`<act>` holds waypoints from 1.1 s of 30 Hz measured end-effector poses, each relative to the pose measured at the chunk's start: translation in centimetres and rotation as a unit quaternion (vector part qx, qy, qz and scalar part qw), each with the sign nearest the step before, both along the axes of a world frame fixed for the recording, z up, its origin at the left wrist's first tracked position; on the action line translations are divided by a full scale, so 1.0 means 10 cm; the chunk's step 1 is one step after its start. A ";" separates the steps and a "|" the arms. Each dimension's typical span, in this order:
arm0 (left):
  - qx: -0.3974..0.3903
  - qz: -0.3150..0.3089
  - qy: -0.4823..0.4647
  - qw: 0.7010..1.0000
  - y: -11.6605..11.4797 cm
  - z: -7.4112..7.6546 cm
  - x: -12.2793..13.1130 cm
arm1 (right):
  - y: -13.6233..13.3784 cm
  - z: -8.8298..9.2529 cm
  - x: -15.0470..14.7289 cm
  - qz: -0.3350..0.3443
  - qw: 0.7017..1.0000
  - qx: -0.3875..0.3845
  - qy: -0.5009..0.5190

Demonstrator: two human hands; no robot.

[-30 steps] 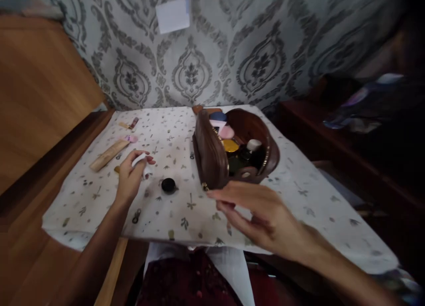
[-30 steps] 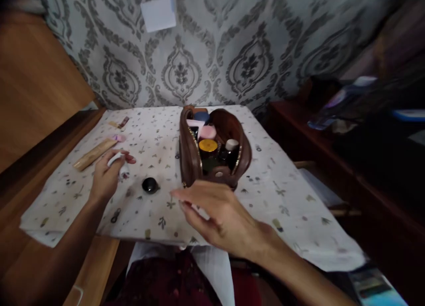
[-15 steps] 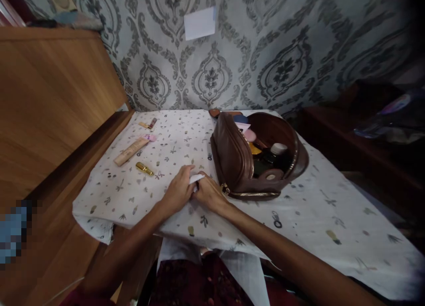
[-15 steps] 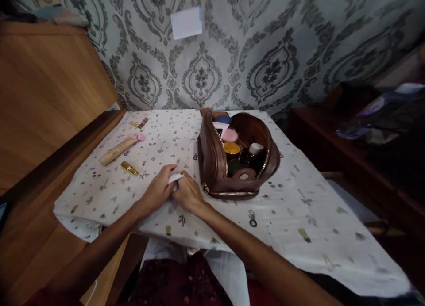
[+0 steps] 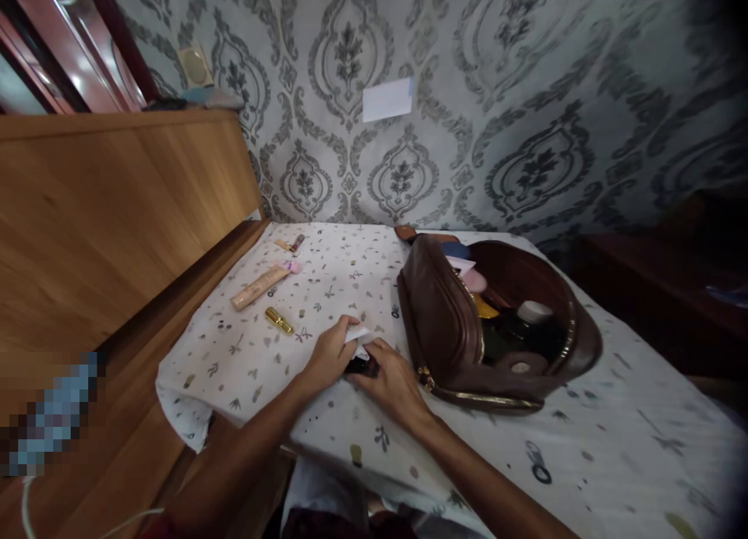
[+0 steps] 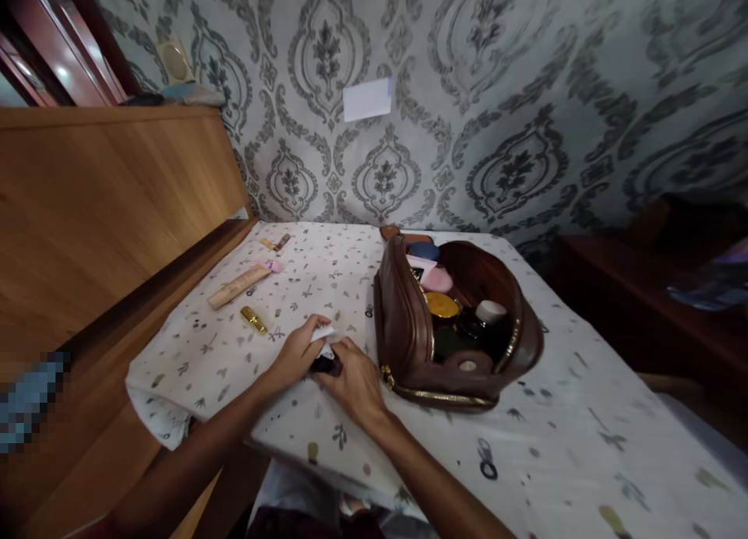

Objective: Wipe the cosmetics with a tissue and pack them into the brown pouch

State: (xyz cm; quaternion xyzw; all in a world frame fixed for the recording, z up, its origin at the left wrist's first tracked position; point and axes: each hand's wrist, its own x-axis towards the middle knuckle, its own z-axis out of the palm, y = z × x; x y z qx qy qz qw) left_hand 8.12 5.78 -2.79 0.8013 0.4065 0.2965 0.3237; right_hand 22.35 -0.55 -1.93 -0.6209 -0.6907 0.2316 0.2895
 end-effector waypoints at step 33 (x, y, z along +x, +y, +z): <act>0.110 0.237 0.243 0.934 0.52 0.09 -1.02 | 0.19 -0.23 -0.07 0.105 0.960 0.260 -0.003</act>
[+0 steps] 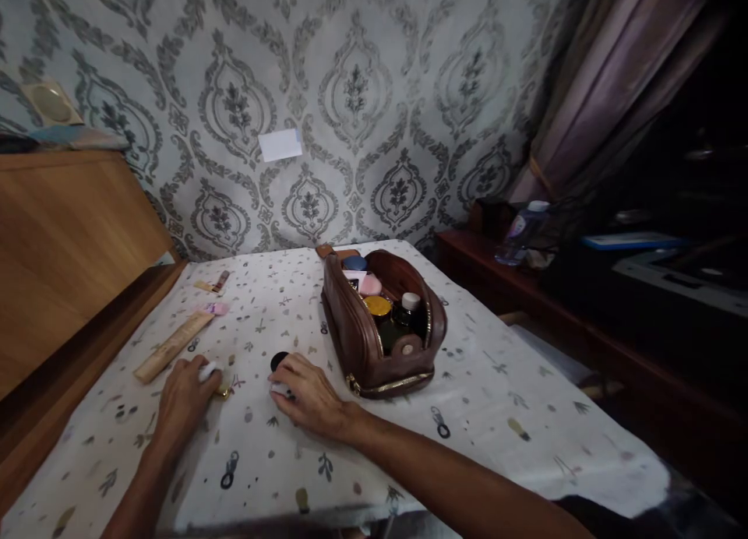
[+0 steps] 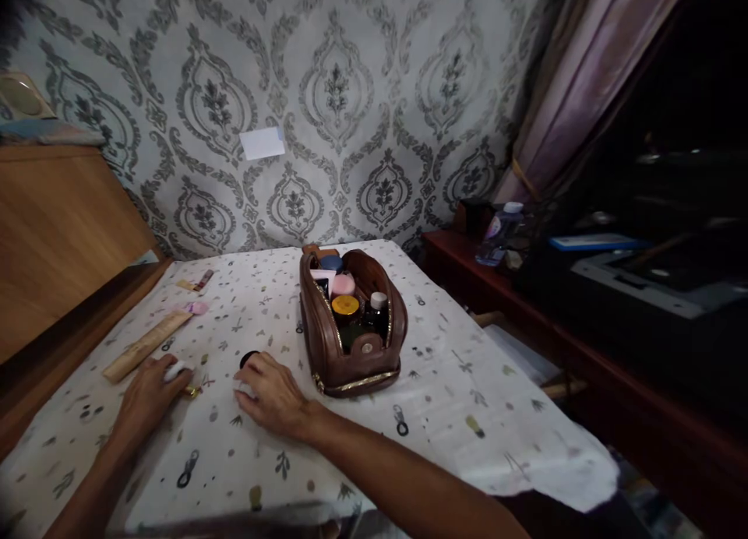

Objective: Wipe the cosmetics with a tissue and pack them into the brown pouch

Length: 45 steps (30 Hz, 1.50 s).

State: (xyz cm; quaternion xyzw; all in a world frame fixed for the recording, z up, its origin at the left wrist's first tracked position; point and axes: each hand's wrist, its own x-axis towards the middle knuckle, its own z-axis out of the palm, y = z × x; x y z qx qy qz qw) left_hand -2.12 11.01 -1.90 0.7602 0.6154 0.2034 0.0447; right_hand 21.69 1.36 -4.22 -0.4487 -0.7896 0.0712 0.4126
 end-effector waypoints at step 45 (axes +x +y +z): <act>0.029 -0.254 -0.323 0.911 -0.24 0.01 1.05 | 0.06 0.22 0.07 0.080 0.684 -0.423 0.589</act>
